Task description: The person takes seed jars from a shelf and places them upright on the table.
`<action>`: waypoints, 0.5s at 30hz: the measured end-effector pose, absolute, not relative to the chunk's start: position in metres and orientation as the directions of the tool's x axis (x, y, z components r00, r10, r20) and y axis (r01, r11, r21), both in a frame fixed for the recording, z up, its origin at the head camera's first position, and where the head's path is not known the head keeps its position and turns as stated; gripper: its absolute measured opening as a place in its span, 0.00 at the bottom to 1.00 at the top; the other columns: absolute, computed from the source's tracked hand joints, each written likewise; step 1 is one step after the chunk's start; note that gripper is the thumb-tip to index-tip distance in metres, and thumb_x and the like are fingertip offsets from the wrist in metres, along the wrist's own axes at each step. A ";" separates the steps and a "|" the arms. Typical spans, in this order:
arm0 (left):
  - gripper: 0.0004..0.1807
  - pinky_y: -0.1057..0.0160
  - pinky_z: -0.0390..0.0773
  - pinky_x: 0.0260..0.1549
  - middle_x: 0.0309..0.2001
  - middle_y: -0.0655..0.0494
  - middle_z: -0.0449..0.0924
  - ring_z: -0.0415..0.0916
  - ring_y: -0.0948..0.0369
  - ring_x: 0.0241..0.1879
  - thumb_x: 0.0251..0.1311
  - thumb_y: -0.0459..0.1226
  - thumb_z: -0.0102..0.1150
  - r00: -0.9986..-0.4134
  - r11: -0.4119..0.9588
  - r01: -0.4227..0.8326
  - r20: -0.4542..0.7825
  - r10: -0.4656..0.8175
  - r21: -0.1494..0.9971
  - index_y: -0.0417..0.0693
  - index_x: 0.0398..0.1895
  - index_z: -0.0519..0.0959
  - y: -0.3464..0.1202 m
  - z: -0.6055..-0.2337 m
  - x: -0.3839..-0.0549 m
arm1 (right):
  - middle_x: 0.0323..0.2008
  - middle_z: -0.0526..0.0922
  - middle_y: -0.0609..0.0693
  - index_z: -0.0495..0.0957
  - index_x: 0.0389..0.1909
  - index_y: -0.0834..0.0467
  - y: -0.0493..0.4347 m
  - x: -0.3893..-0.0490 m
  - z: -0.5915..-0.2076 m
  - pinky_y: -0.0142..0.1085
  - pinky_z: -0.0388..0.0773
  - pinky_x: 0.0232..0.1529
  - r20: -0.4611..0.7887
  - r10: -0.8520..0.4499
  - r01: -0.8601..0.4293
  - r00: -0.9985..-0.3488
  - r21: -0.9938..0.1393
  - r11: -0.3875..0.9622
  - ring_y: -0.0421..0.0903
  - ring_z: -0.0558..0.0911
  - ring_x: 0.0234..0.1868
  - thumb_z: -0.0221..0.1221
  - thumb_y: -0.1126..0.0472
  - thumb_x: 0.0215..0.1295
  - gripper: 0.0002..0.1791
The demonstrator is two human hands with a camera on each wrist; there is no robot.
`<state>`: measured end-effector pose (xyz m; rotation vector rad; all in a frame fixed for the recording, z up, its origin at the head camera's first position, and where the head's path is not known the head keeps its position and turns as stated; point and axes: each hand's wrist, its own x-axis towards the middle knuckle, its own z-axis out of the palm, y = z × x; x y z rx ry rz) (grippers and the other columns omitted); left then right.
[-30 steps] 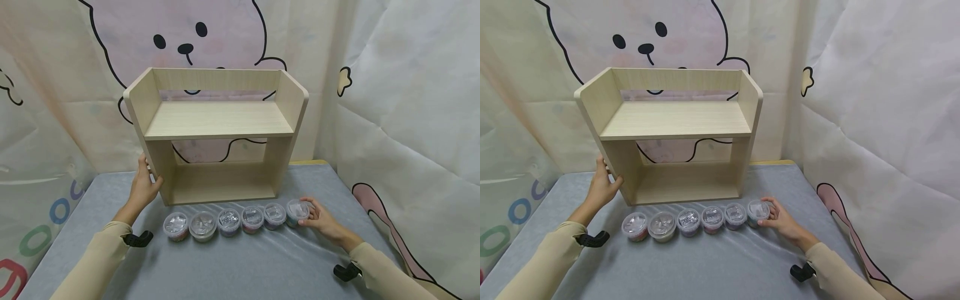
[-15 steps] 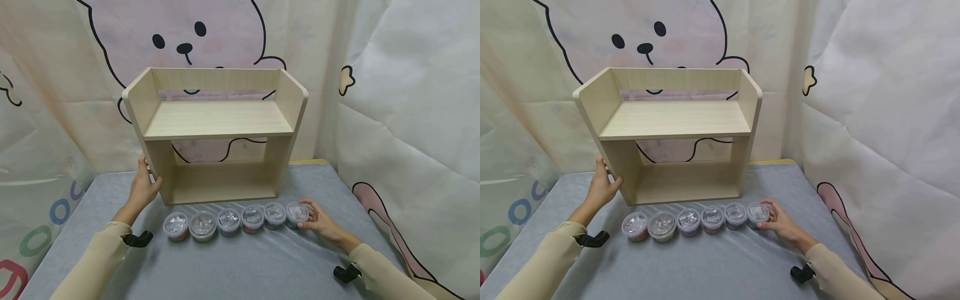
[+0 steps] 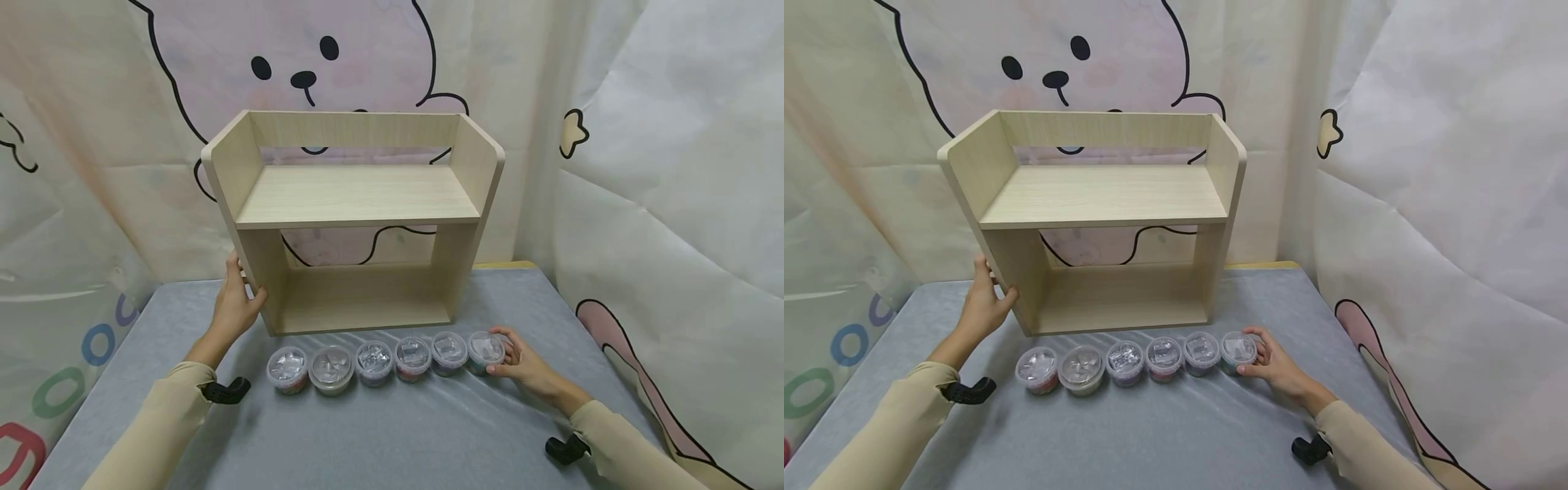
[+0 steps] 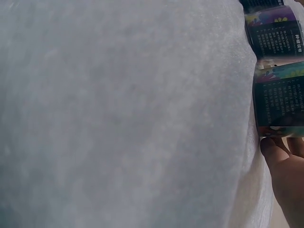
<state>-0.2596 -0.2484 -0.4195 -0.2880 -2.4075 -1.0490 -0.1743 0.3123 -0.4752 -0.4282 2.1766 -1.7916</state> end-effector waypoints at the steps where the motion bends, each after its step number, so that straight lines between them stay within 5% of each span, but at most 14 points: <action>1: 0.47 0.32 0.78 0.44 0.61 0.30 0.68 0.79 0.30 0.51 0.61 0.26 0.56 -0.856 0.683 0.375 0.517 -0.004 0.627 0.56 0.78 0.43 -0.248 -0.420 -0.259 | 0.55 0.76 0.43 0.47 0.71 0.64 0.312 -0.174 -0.475 0.26 0.78 0.51 -0.037 -0.404 -0.041 -0.914 -0.982 0.184 0.33 0.80 0.52 0.62 0.72 0.66 0.41; 15: 0.42 0.37 0.84 0.37 0.60 0.31 0.69 0.79 0.32 0.53 0.64 0.28 0.56 -0.884 0.653 0.344 0.468 -0.018 0.675 0.53 0.77 0.47 -0.247 -0.421 -0.254 | 0.59 0.74 0.50 0.49 0.73 0.61 0.312 -0.173 -0.470 0.25 0.76 0.53 -0.074 -0.399 -0.020 -0.914 -0.974 0.226 0.31 0.78 0.54 0.56 0.66 0.73 0.35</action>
